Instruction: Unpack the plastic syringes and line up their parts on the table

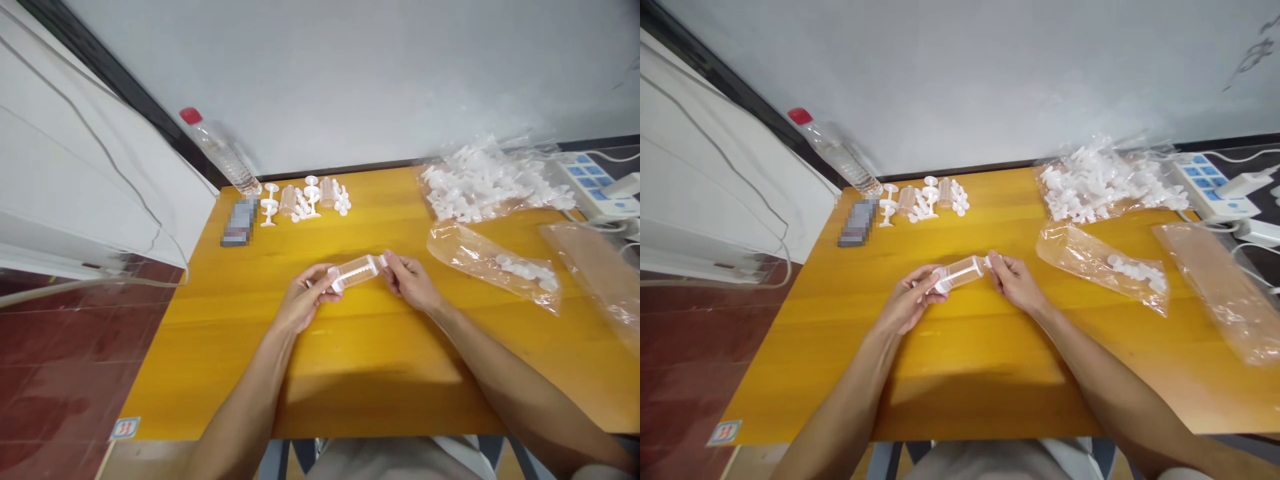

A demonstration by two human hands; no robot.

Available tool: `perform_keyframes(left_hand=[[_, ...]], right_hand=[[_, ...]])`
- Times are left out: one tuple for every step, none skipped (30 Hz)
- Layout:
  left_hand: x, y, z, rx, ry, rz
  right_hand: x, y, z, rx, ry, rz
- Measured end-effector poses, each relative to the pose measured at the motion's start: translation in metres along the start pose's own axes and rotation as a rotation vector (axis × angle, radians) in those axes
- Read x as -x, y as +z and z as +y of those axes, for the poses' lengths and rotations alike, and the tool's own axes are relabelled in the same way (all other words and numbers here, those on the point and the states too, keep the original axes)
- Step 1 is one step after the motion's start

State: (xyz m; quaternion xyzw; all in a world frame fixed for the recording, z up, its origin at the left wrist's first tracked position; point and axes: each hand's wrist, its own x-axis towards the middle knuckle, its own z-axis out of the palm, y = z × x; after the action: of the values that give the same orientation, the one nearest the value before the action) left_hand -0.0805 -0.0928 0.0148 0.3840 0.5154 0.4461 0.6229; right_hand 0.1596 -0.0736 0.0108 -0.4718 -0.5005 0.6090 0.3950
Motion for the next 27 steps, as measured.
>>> perform_keyframes(left_hand=[[0.001,0.0,0.001,-0.031,0.037,-0.011],[0.003,0.0,0.003,-0.079,0.109,-0.032],[0.006,-0.001,0.004,-0.131,0.193,-0.061],[0.008,-0.002,0.006,-0.177,0.264,-0.087],[0.009,-0.002,0.007,-0.208,0.299,-0.107],[0.01,-0.003,0.007,-0.216,0.298,-0.117],[0.009,-0.003,0.007,-0.198,0.267,-0.11],[0.007,-0.004,0.007,-0.159,0.208,-0.089],[0.005,-0.005,0.006,-0.107,0.129,-0.059],[0.002,-0.005,0.005,-0.049,0.041,-0.026],[-0.001,-0.006,0.005,0.005,-0.044,0.004],[-0.003,-0.007,0.005,0.047,-0.117,0.027],[-0.005,-0.008,0.005,0.073,-0.162,0.039],[-0.005,-0.009,0.006,0.083,-0.159,0.044],[-0.004,-0.009,0.006,0.077,-0.111,0.042],[-0.002,-0.01,0.007,0.055,-0.035,0.029],[0.0,-0.01,0.008,0.024,0.052,0.009],[0.002,-0.01,0.009,-0.012,0.128,-0.014],[0.004,-0.01,0.01,-0.047,0.179,-0.037],[0.006,-0.009,0.01,-0.067,0.2,-0.051],[0.006,-0.009,0.01,-0.062,0.194,-0.05],[0.005,-0.01,0.011,-0.032,0.164,-0.031],[0.003,-0.01,0.011,0.016,0.112,-0.002],[0.001,-0.011,0.012,0.074,0.04,0.031],[-0.002,-0.013,0.013,0.137,-0.041,0.066],[-0.005,-0.015,0.014,0.196,-0.121,0.1],[-0.008,-0.017,0.016,0.247,-0.186,0.128]], right_hand=[[0.0,-0.001,0.0,-0.015,0.031,-0.003],[0.0,-0.002,0.0,-0.023,0.064,0.0],[0.0,-0.003,-0.001,-0.016,0.09,0.005],[0.001,-0.003,-0.001,0.001,0.106,0.014],[0.001,-0.004,-0.002,0.031,0.112,0.023],[0.001,-0.003,-0.002,0.071,0.108,0.027],[0.001,-0.003,-0.003,0.107,0.1,0.027],[0.001,-0.002,-0.003,0.141,0.085,0.028],[0.001,-0.001,-0.004,0.18,0.055,0.038],[0.002,0.001,-0.004,0.227,0.007,0.056],[0.002,0.002,-0.005,0.278,-0.055,0.076],[0.003,0.004,-0.006,0.321,-0.113,0.088],[0.003,0.005,-0.007,0.345,-0.157,0.09],[0.004,0.006,-0.008,0.347,-0.179,0.088],[0.004,0.006,-0.01,0.331,-0.177,0.083],[0.004,0.007,-0.012,0.306,-0.154,0.082],[0.003,0.007,-0.013,0.279,-0.119,0.084],[0.003,0.007,-0.015,0.256,-0.075,0.085],[0.002,0.006,-0.017,0.242,-0.031,0.079],[0.001,0.006,-0.018,0.236,0.005,0.065],[0.0,0.005,-0.02,0.234,0.027,0.046],[-0.001,0.005,-0.023,0.243,0.029,0.024],[-0.002,0.004,-0.026,0.268,0.011,0.002],[-0.003,0.003,-0.031,0.307,-0.023,-0.02],[-0.004,0.001,-0.037,0.351,-0.063,-0.036],[-0.007,-0.001,-0.045,0.393,-0.103,-0.053],[-0.01,-0.003,-0.054,0.427,-0.141,-0.063]])
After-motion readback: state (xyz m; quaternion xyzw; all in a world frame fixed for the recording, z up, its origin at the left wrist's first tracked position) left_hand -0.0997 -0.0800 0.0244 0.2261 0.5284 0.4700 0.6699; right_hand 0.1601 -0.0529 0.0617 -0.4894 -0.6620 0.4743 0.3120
